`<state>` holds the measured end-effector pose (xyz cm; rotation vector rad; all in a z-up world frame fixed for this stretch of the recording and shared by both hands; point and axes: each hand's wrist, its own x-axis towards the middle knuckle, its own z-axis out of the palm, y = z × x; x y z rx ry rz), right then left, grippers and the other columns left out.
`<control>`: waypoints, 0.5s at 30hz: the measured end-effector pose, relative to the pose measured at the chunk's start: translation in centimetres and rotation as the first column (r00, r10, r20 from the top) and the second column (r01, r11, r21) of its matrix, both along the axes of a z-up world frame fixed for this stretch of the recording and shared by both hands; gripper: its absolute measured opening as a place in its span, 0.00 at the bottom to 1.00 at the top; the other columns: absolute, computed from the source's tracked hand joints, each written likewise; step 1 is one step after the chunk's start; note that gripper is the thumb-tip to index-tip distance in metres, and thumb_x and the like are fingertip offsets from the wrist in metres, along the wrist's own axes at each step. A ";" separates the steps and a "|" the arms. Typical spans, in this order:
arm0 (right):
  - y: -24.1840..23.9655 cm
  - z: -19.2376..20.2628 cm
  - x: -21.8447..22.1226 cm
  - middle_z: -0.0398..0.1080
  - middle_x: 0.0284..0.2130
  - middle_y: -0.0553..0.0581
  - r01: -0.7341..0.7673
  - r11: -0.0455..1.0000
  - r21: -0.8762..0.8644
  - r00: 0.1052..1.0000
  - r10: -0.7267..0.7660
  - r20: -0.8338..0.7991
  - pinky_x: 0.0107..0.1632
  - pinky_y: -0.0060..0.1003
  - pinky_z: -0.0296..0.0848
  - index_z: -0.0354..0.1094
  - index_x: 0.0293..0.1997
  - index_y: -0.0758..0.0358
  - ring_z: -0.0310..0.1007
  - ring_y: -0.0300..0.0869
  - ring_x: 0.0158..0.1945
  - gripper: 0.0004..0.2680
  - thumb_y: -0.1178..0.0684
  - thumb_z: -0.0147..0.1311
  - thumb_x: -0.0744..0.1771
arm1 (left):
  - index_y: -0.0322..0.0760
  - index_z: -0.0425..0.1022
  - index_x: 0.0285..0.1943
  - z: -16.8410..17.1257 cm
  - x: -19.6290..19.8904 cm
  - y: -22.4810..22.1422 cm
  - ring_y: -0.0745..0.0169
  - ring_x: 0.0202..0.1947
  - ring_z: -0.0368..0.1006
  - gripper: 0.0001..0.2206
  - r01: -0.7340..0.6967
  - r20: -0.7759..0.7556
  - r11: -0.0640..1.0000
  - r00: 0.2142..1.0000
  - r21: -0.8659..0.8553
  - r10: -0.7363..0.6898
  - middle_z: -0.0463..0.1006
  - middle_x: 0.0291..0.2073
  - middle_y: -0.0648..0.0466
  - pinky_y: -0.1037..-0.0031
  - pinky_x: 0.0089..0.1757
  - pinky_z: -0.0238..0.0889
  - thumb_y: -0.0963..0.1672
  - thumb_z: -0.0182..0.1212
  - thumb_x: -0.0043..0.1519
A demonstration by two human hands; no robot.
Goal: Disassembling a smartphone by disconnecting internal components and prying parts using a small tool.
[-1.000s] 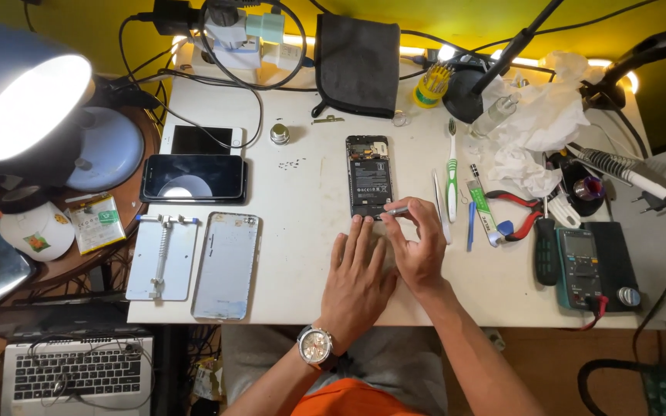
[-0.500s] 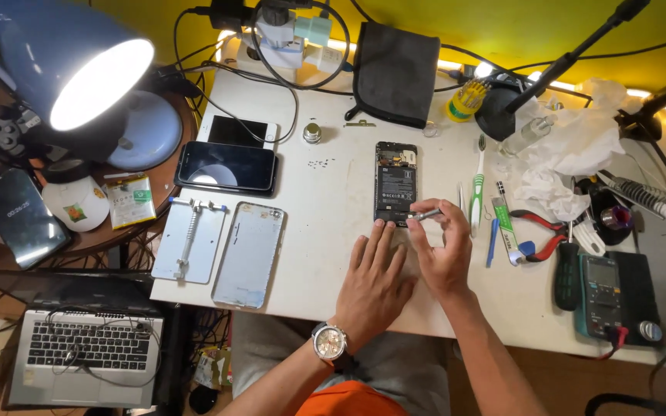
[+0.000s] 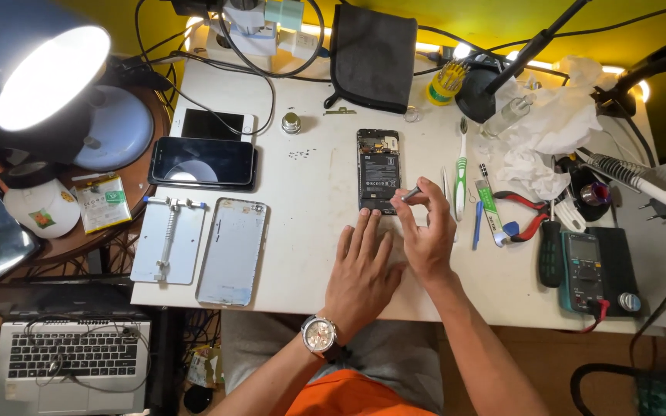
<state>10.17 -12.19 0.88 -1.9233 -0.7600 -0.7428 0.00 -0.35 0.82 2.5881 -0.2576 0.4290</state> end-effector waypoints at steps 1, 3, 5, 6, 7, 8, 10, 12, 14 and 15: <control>0.2 0.7 -0.2 0.74 0.40 0.65 -0.002 1.000 -0.004 1.000 0.002 -0.004 0.48 0.46 0.80 0.57 0.64 0.72 0.81 0.53 0.43 0.18 0.63 0.59 0.68 | 0.35 0.66 0.62 0.1 -0.1 0.1 0.37 0.75 0.47 0.22 -0.002 -0.004 1.000 1.000 -0.004 0.002 0.59 0.70 0.34 0.48 0.65 0.42 0.52 0.54 0.65; 0.5 2.1 -0.2 0.76 0.41 0.67 -0.151 0.988 0.030 0.983 0.153 -0.102 0.49 0.48 0.80 0.52 0.67 0.74 0.82 0.56 0.44 0.17 0.66 0.50 0.70 | 0.35 0.66 0.61 0.4 0.0 0.2 0.37 0.75 0.47 0.22 -0.005 0.007 1.000 1.000 0.001 0.005 0.58 0.70 0.34 0.48 0.65 0.42 0.52 0.55 0.64; 0.3 2.4 -0.3 0.76 0.44 0.69 -0.190 0.981 0.036 0.972 0.193 -0.131 0.50 0.48 0.80 0.49 0.68 0.73 0.81 0.57 0.45 0.17 0.65 0.47 0.71 | 0.35 0.65 0.61 0.2 -0.1 0.1 0.37 0.75 0.47 0.22 0.001 0.008 1.000 1.000 -0.009 -0.001 0.58 0.70 0.34 0.48 0.65 0.42 0.52 0.55 0.65; 0.4 2.6 -0.1 0.76 0.46 0.71 -0.238 0.970 0.047 0.957 0.242 -0.157 0.50 0.48 0.80 0.46 0.68 0.72 0.81 0.58 0.47 0.16 0.64 0.44 0.71 | 0.35 0.65 0.61 0.1 0.0 0.1 0.37 0.75 0.47 0.22 -0.004 0.011 1.000 1.000 -0.015 0.004 0.58 0.70 0.34 0.48 0.65 0.43 0.52 0.55 0.65; 0.1 2.0 0.4 0.76 0.46 0.71 -0.243 0.969 0.045 0.957 0.247 -0.153 0.50 0.48 0.80 0.46 0.68 0.72 0.81 0.58 0.47 0.16 0.64 0.44 0.71 | 0.35 0.65 0.61 0.1 0.2 0.2 0.37 0.75 0.47 0.22 -0.009 0.015 1.000 1.000 -0.015 0.009 0.58 0.70 0.34 0.48 0.65 0.43 0.52 0.55 0.65; -0.2 1.3 0.5 0.76 0.46 0.69 -0.196 0.981 0.011 0.973 0.196 -0.120 0.50 0.46 0.80 0.49 0.68 0.70 0.81 0.56 0.47 0.19 0.63 0.53 0.69 | 0.35 0.65 0.62 0.0 0.1 0.2 0.37 0.75 0.47 0.22 -0.007 0.005 1.000 1.000 -0.011 0.007 0.58 0.70 0.34 0.49 0.65 0.41 0.52 0.55 0.65; -0.8 0.5 0.7 0.75 0.45 0.67 -0.149 0.989 -0.023 0.985 0.146 -0.090 0.49 0.44 0.79 0.51 0.67 0.69 0.81 0.54 0.47 0.22 0.62 0.61 0.67 | 0.35 0.66 0.62 0.0 -0.1 0.1 0.38 0.75 0.46 0.22 -0.005 -0.010 1.000 1.000 -0.009 0.005 0.58 0.70 0.34 0.49 0.66 0.40 0.52 0.55 0.65; -0.9 0.5 1.0 0.74 0.42 0.69 -0.100 0.994 -0.049 0.993 0.096 -0.073 0.48 0.48 0.80 0.52 0.66 0.69 0.80 0.56 0.44 0.18 0.64 0.56 0.70 | 0.35 0.66 0.62 0.2 0.1 0.2 0.38 0.76 0.46 0.22 -0.010 -0.007 1.000 1.000 0.000 0.010 0.58 0.71 0.35 0.49 0.66 0.41 0.52 0.55 0.64; 0.0 2.1 0.2 0.75 0.41 0.68 -0.159 0.987 -0.006 0.980 0.157 -0.121 0.48 0.48 0.80 0.51 0.66 0.69 0.81 0.56 0.44 0.17 0.64 0.52 0.70 | 0.35 0.66 0.62 0.3 0.0 0.2 0.38 0.75 0.46 0.22 -0.009 -0.014 1.000 1.000 -0.005 0.008 0.58 0.71 0.35 0.49 0.66 0.41 0.52 0.55 0.65; 0.5 2.8 -0.1 0.76 0.40 0.67 -0.214 0.976 0.038 0.962 0.218 -0.167 0.49 0.48 0.80 0.50 0.67 0.70 0.81 0.55 0.43 0.16 0.64 0.47 0.71 | 0.35 0.66 0.62 0.3 0.0 0.2 0.38 0.75 0.46 0.22 -0.005 -0.024 1.000 1.000 -0.012 0.005 0.58 0.71 0.34 0.48 0.66 0.40 0.51 0.55 0.65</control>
